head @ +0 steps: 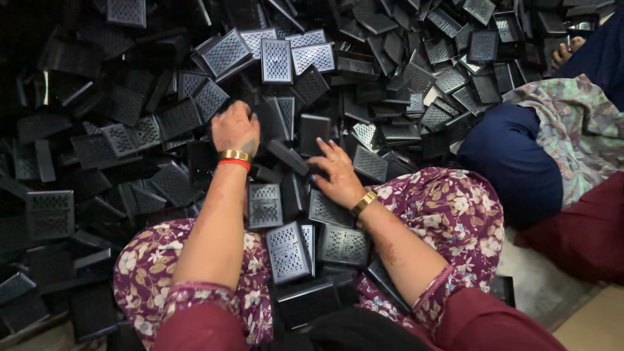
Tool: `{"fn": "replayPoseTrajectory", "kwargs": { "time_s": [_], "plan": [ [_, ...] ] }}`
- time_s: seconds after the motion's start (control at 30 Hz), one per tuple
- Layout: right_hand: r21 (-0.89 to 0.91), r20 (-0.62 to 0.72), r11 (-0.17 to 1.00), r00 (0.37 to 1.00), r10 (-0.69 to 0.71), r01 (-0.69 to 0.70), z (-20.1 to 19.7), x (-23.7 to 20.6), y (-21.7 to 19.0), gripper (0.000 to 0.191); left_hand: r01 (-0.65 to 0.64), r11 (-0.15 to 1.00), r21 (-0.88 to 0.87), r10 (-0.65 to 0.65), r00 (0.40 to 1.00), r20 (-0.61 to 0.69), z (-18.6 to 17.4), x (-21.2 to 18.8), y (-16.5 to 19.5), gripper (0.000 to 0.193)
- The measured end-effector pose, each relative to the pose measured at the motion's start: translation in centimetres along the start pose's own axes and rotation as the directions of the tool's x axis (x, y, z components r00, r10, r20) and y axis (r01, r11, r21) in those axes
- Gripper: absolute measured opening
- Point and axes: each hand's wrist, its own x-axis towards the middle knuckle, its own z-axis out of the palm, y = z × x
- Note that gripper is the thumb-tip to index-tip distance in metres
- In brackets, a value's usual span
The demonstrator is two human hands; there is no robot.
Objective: The person sits on the floor and repeatedly picks up small perforated metal boxes from a large pile. They turn each box over in their hands, visually inspect the surfaces, and place it back into the pile. The task continues with the same repetitive inspection cycle.
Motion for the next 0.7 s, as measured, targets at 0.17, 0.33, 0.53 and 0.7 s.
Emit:
{"fn": "replayPoseTrajectory", "kwargs": {
  "time_s": [0.17, 0.33, 0.53, 0.7],
  "plan": [
    [0.171, -0.274, 0.985, 0.961, 0.022, 0.026, -2.7, -0.2, -2.2, 0.083, -0.069, 0.933, -0.353, 0.072, 0.997, -0.005, -3.9, -2.9, 5.2, 0.024],
    [0.174, -0.286, 0.980, 0.957, -0.043, 0.096, -4.3, -0.3, -4.0, 0.078, 0.062, 0.679, -0.732, 0.387, 0.817, 0.427, -4.6, -7.5, 8.5, 0.025],
    [0.980, -0.124, 0.199, 0.745, 0.656, -0.012, -2.4, 0.7, -1.5, 0.049, 0.089, 0.598, -0.797, 0.198, 0.947, 0.254, -2.1, -5.6, 9.0, 0.024],
    [0.913, 0.213, -0.366, 0.555, 0.804, 0.180, -2.4, 0.5, 1.7, 0.039, -0.337, 0.904, -0.262, 0.368, 0.927, 0.078, 1.5, -1.7, 11.5, 0.031]
  ]
}}
